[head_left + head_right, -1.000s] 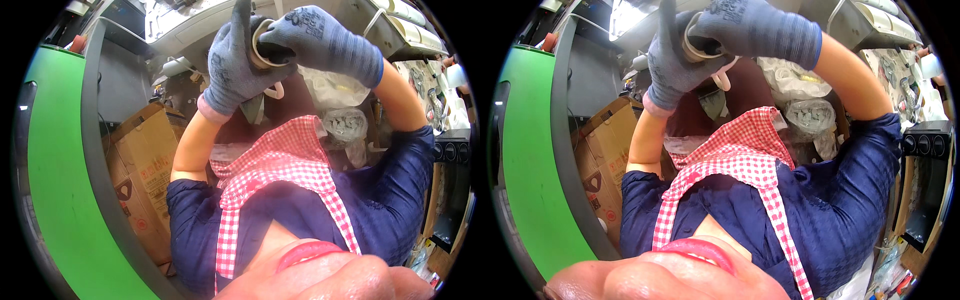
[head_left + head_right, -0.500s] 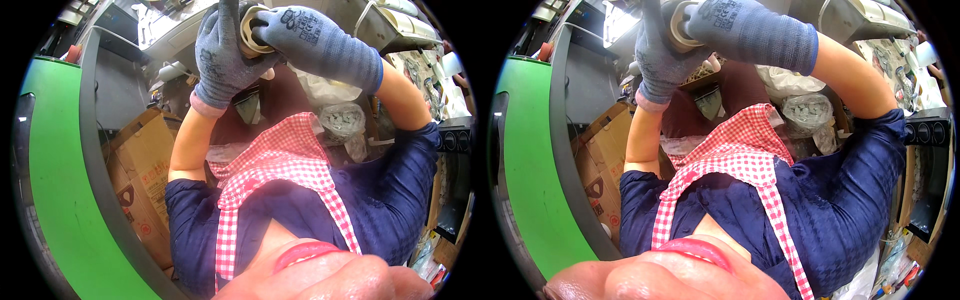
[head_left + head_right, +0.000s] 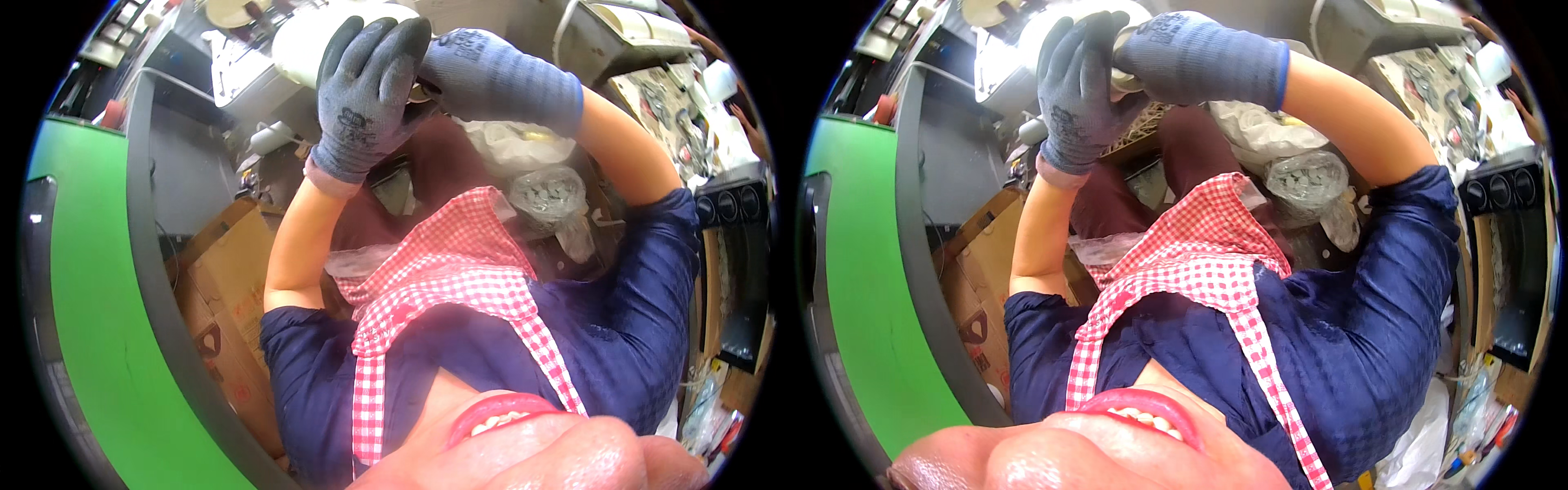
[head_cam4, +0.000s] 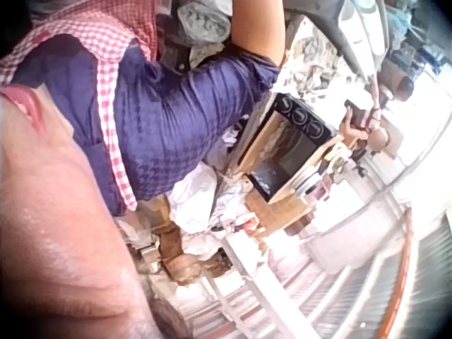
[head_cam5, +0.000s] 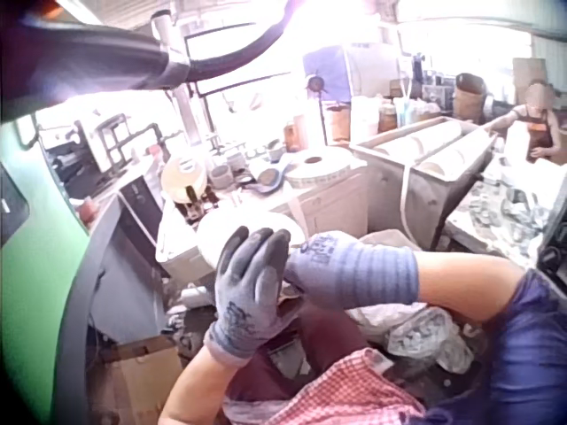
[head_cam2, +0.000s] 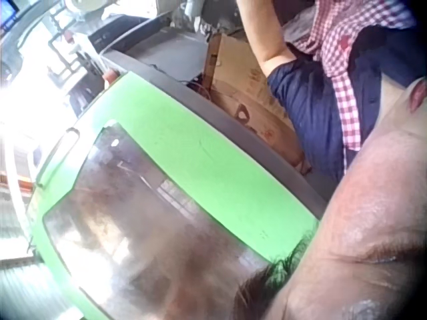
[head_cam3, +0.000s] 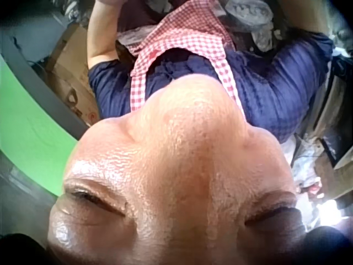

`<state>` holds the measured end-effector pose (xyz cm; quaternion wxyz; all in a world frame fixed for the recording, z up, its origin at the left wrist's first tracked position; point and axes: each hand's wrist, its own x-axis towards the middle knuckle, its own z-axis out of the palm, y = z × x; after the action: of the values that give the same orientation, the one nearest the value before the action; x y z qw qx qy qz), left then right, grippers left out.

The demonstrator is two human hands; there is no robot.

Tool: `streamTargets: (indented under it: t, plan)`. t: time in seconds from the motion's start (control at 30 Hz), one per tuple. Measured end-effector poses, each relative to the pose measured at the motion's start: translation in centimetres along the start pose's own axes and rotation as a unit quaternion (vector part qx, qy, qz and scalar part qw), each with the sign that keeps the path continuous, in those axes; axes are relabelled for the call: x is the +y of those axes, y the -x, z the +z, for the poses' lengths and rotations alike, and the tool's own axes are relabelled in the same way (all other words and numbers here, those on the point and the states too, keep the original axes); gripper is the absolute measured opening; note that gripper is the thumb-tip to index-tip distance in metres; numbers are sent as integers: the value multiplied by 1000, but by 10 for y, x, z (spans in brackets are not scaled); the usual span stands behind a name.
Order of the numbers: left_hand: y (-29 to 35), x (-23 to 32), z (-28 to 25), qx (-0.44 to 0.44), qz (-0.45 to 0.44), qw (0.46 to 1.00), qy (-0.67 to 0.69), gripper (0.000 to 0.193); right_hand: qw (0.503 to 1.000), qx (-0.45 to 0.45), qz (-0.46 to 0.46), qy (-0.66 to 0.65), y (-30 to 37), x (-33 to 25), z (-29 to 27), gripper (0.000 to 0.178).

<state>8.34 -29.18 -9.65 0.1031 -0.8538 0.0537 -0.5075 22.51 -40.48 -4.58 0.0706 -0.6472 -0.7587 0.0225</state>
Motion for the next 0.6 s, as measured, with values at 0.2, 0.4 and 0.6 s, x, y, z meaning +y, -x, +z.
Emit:
streamTargets:
  t: [0.2, 0.4, 0.6]
  plan:
    - [-5, 5, 10, -23, 0, 998, 59, 72, 1000, 25, 15, -2, 18, 11, 10, 15]
    - [-20, -2, 4, 61, -180, 976, 105, 114, 904, 271, -29, -330, 44, 15, 25, 34]
    - [-68, -44, 35, 159, -233, 900, 332, 68, 912, 393, 110, -41, 60, -11, 38, 82]
